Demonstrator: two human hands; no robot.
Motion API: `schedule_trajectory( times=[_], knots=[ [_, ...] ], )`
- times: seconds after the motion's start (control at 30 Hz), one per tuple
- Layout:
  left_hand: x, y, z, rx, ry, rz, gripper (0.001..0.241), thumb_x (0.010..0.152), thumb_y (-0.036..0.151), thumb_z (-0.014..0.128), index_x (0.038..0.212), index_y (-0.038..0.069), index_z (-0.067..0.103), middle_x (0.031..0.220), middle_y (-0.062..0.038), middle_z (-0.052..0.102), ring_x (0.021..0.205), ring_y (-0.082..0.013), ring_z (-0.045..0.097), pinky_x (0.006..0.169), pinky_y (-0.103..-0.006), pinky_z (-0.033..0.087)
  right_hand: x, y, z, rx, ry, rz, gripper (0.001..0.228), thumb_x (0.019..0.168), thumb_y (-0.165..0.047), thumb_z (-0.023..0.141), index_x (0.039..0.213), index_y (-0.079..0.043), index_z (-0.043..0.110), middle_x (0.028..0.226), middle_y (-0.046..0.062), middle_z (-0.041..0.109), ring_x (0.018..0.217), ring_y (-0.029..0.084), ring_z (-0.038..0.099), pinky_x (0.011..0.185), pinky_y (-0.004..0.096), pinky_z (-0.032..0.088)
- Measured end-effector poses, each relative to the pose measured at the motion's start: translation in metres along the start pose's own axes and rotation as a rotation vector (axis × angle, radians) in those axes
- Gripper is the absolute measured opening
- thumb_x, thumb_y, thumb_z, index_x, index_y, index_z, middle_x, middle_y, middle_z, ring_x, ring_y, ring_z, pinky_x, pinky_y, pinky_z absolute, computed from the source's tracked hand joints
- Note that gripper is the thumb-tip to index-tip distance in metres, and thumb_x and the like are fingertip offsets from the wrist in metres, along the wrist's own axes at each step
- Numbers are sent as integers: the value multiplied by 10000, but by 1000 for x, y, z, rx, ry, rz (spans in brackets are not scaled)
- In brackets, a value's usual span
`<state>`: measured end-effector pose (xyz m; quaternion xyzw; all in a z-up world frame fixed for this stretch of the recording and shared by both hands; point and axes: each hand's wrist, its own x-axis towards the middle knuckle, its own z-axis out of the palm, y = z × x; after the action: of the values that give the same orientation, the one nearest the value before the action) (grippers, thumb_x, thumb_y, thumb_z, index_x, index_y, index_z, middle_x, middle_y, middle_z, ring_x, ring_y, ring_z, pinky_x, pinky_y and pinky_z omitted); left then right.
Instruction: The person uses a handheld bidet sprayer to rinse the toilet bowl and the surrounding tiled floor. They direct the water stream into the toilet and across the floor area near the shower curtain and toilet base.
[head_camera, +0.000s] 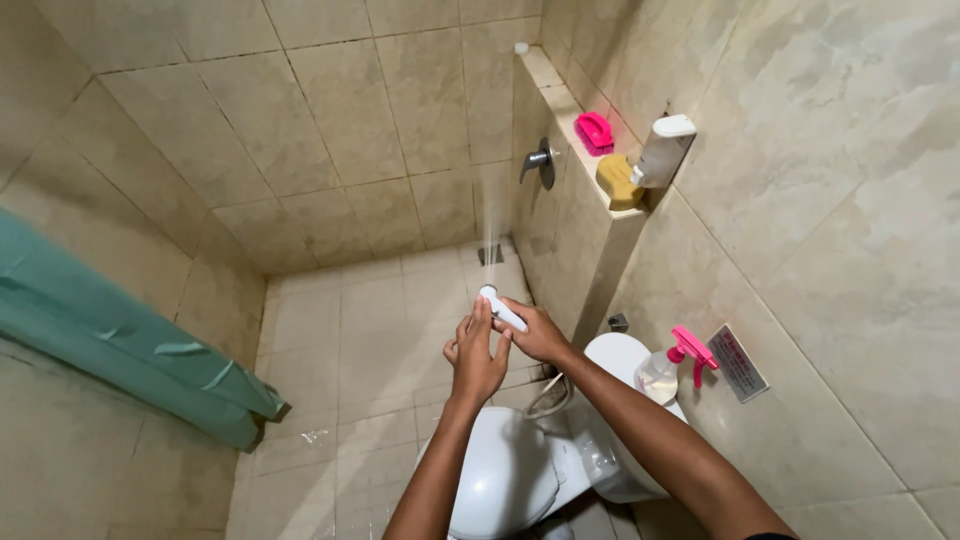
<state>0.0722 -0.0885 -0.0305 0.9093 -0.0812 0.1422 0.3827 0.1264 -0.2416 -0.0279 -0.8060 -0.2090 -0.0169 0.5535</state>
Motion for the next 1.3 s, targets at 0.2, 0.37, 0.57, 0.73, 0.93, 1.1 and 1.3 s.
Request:
schedule_trajectory(
  times=[0.2, 0.37, 0.57, 0.73, 0.93, 1.1, 1.3],
  knots=[
    [-2, 6, -4, -4, -11, -8, 713, 968, 328, 620, 1584, 105, 338, 1650, -89, 365, 1441, -280, 387, 1101, -522, 212, -8, -1, 5, -66, 101, 6, 439, 931, -206, 712, 1335, -67, 612, 1033, 173, 760, 868, 216, 709, 805, 350, 553],
    [-3, 3, -3, 1, 7, 34, 701, 974, 330, 632, 1574, 96, 353, 1653, -96, 365, 1442, -291, 384, 1103, -517, 222, -12, -20, 2, -85, 112, -40, 404, 925, -188, 703, 1299, -60, 622, 1023, 171, 757, 870, 239, 731, 788, 353, 553],
    [-4, 5, -11, -6, 29, 74, 715, 967, 324, 631, 1584, 96, 351, 1648, -94, 375, 1436, -283, 397, 1101, -510, 231, -12, -33, 4, -81, 112, -37, 372, 933, -172, 699, 1277, -53, 627, 997, 176, 757, 841, 248, 722, 777, 354, 553],
    [-7, 5, -17, 2, 34, 67, 714, 974, 327, 632, 1585, 98, 343, 1650, -89, 371, 1429, -280, 395, 1110, -509, 225, -9, -20, 8, -68, 109, -92, 415, 928, -165, 699, 1317, -56, 603, 1041, 167, 754, 875, 220, 731, 791, 345, 557],
    [-10, 5, -28, 3, 24, 33, 720, 973, 325, 625, 1590, 106, 327, 1647, -80, 367, 1436, -268, 391, 1112, -517, 217, -6, -28, 14, -70, 71, -54, 412, 926, -171, 712, 1315, -68, 627, 1041, 165, 769, 865, 222, 719, 798, 351, 554],
    [-10, 1, -33, 10, 59, 59, 717, 973, 316, 628, 1592, 108, 333, 1655, -88, 361, 1440, -280, 385, 1110, -515, 225, 0, -34, 16, -141, 75, -127, 423, 925, -189, 723, 1315, -66, 616, 1065, 176, 760, 880, 292, 725, 805, 364, 559],
    [-9, 1, -43, 15, 75, 51, 724, 963, 315, 630, 1590, 111, 332, 1668, -75, 340, 1441, -271, 388, 1102, -512, 240, 5, -52, 16, -180, 77, -189, 497, 908, -238, 733, 1357, -70, 599, 1143, 197, 735, 950, 324, 730, 831, 383, 553]
  ],
)
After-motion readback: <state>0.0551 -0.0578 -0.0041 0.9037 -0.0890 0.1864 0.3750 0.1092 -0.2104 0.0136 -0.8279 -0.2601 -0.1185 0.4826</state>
